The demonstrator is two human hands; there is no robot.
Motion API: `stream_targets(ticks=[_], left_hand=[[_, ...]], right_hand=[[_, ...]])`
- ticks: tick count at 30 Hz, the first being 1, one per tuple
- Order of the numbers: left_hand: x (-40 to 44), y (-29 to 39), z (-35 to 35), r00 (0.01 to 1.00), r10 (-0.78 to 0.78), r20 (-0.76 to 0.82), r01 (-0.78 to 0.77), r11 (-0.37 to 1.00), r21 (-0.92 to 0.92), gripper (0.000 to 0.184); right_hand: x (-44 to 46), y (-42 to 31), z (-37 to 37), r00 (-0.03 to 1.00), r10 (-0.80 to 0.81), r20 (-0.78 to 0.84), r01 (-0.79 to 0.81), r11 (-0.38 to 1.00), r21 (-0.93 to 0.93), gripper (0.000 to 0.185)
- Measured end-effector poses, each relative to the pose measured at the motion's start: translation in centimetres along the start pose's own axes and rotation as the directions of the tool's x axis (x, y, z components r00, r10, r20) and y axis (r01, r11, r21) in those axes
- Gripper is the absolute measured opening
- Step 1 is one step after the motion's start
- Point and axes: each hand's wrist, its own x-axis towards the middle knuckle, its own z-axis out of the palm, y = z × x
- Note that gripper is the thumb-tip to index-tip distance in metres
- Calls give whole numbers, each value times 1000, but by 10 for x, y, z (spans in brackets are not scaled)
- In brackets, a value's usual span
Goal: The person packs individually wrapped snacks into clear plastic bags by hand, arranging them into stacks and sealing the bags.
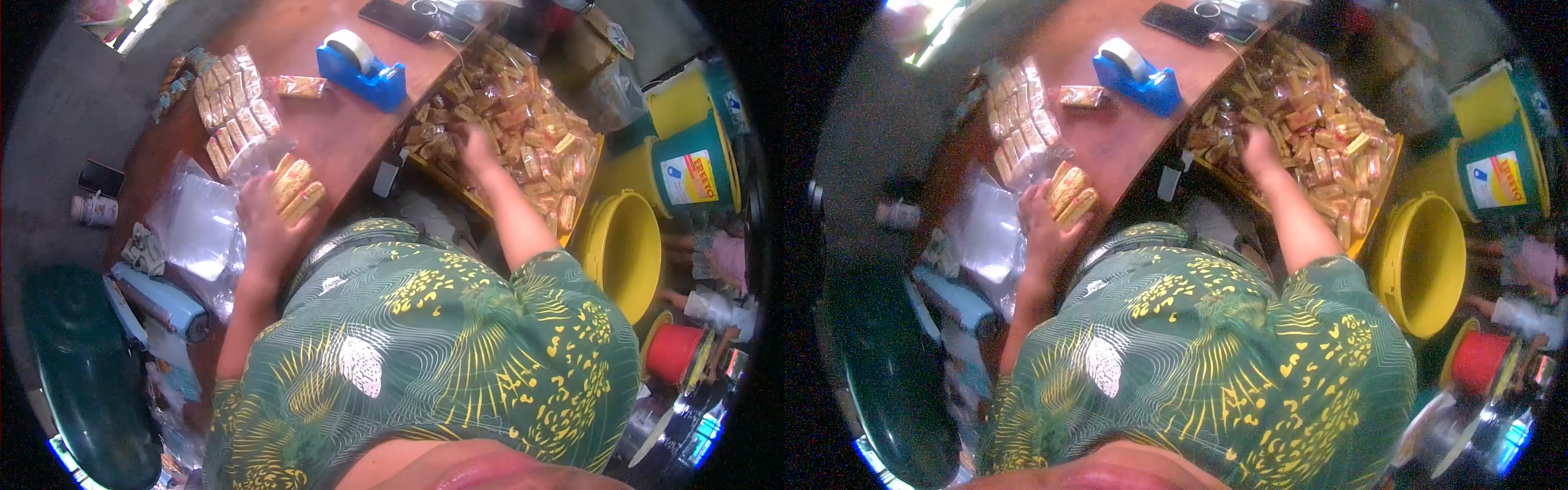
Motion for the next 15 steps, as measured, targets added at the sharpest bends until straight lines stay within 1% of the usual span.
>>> stream_targets(ticks=[2, 3, 4, 5, 7, 8, 9, 10, 11, 12, 14, 15], left_hand=[[0, 11, -3, 1000, -12, 13, 11, 996, 89, 91], [-2, 11, -5, 1000, -9, 24, 6, 992, 127, 91], [-2, 17, -7, 999, -10, 40, 3, 986, 167, 91], [-2, 27, -9, 996, -31, 87, 15, 984, 180, 93], [-10, 33, -8, 993, 70, 95, -86, 979, 185, 94], [-8, 35, -9, 988, 137, 67, -148, 969, 196, 95], [-5, 32, -14, 983, 166, 75, -175, 975, 135, 96], [-2, 31, -15, 981, 185, 62, -191, 973, 126, 96], [2, 31, -17, 978, 203, 48, -208, 971, 117, 95], [9, 28, -17, 976, 217, 4, -217, 974, 69, 93], [10, 15, -9, 979, 202, -5, -202, 978, -47, 89], [19, 16, -7, 963, 268, -18, -267, 945, -187, 87]], right_hand=[[19, 64, 32, 972, 202, 117, -212, 974, 85, 28], [19, 65, 39, 929, 331, 166, -358, 919, 169, 29], [18, 57, 43, 866, 453, 212, -496, 835, 240, 30], [14, 45, 53, 761, 590, 269, -648, 678, 347, 32], [4, 24, 50, 738, 599, 310, -666, 719, 196, 38], [-4, 14, 46, 826, 483, 291, -487, 871, -63, 42], [-9, 5, 45, 886, 359, 295, -260, 909, -325, 47], [3, -1, 40, 916, 245, 318, -21, 821, -571, 52], [18, -8, 31, 940, 219, 261, -26, 810, -585, 51], [16, -7, 26, 951, 214, 225, -39, 802, -597, 50], [13, 72, 52, 982, 151, 111, -88, 893, -442, 49], [10, 78, 47, 939, 344, -12, -343, 932, -116, 54]])
